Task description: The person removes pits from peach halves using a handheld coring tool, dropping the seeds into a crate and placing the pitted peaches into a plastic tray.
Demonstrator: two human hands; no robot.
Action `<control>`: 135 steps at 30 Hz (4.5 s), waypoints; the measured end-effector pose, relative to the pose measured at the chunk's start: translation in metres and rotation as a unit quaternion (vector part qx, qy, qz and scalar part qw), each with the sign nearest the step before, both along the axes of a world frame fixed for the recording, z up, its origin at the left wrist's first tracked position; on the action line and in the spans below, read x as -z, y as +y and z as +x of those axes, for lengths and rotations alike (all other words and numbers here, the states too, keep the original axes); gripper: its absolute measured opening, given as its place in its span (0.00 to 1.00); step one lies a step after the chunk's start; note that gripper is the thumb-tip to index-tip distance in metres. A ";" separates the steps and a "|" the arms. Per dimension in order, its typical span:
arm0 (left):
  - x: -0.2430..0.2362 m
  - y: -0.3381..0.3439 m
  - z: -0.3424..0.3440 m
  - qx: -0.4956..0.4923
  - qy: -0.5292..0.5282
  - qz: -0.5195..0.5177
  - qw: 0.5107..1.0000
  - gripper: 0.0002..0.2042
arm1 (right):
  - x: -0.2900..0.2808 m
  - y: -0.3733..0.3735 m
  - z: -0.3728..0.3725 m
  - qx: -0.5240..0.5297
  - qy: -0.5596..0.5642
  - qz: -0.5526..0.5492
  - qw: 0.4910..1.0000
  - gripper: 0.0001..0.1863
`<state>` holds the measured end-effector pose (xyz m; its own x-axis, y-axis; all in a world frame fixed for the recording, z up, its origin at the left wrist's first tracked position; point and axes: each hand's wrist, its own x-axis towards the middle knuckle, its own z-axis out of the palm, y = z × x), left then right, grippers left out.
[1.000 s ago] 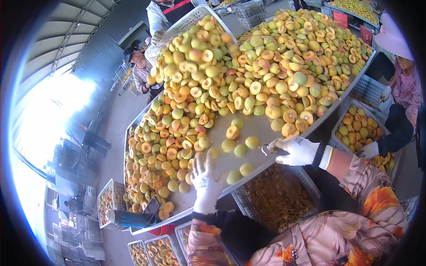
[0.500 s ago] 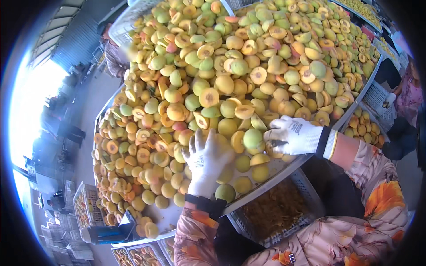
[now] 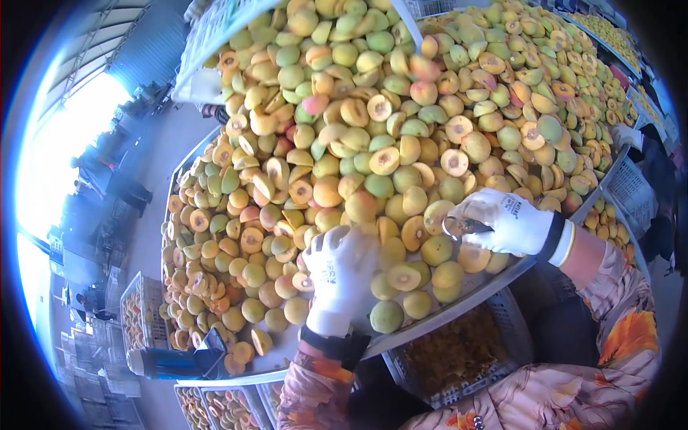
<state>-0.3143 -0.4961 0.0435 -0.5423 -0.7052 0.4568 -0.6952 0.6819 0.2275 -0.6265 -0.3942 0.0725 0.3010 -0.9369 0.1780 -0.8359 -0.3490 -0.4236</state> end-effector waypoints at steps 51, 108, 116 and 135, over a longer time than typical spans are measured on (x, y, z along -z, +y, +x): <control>0.005 0.092 0.050 -0.336 0.118 0.267 0.895 0.26 | -0.013 -0.046 0.181 0.014 -0.325 0.527 0.785 0.26; -0.082 0.230 -0.048 -0.307 0.665 0.490 0.474 0.19 | -0.076 0.141 0.126 -0.029 -0.223 0.471 0.853 0.23; -0.131 0.241 -0.108 -0.314 0.608 0.423 0.594 0.15 | -0.142 0.113 0.063 -0.003 -0.331 0.718 0.612 0.22; -0.112 0.247 -0.092 -0.180 0.707 0.538 0.422 0.16 | -0.144 0.142 0.080 0.121 -0.435 0.736 0.505 0.10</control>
